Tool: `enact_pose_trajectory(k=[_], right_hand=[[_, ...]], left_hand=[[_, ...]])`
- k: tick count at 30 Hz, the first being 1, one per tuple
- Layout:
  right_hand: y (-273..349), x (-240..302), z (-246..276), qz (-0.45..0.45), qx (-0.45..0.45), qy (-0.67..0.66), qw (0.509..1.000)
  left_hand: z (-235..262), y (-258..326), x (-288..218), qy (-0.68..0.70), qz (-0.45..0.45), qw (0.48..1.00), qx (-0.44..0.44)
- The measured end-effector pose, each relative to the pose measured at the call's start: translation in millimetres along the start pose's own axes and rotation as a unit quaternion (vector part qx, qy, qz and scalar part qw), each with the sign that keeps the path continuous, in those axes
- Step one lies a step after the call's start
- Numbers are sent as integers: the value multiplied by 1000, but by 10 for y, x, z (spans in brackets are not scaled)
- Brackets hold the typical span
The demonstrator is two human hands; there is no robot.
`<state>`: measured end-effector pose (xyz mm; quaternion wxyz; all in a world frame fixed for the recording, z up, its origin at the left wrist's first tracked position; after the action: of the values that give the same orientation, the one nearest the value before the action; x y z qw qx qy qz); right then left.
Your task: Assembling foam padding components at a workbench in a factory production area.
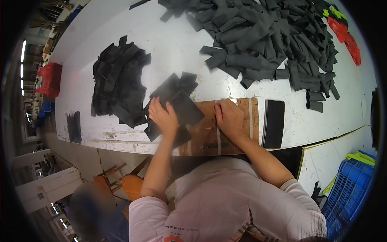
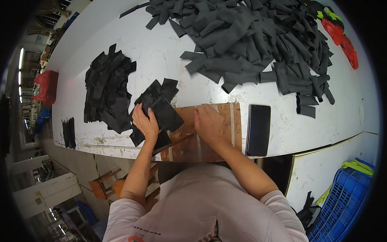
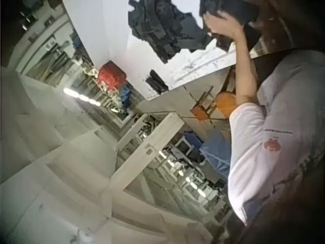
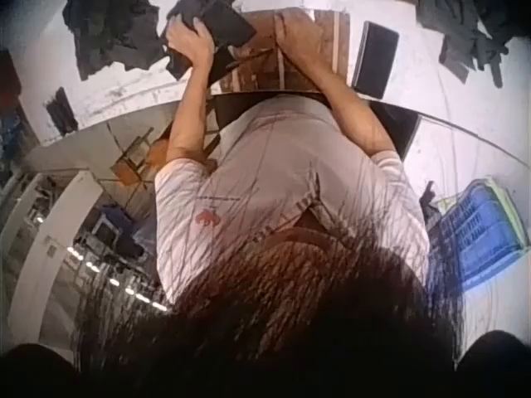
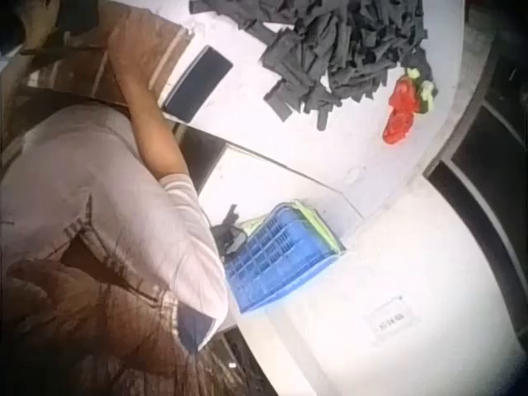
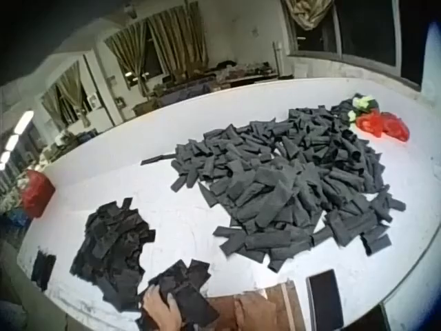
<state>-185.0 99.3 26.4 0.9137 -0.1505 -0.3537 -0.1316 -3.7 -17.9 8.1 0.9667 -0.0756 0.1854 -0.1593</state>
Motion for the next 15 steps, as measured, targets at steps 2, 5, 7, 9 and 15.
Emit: enact_pose_trajectory(k=[2,5,7,9,15], right_hand=[[17,-8,48,-9,6,15,1000],[-41,53,-1,0,-8,-8,1000],[-41,71,-14,3,-3,-9,1000],[-39,74,-18,9,-11,-14,1000],[-29,36,-11,0,-7,-7,1000]], left_hand=[[25,17,-75,21,7,1000,-5],[65,-33,-16,55,1,998,-34],[80,-5,40,73,-2,996,-53],[135,28,84,218,-34,972,-83],[751,491,46,201,-148,966,74]])
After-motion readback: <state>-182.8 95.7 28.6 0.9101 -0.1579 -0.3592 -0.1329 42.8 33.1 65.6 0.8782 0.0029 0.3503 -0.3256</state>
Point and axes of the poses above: each hand's wrist, its own y-axis away from the middle knuckle, its own z-axis out of the back of the hand, x = y × z, the point moved 2 cm from there along -y, towards the middle knuckle, and after that the axes turned 13 degrees about x, right-handed, at the moved point
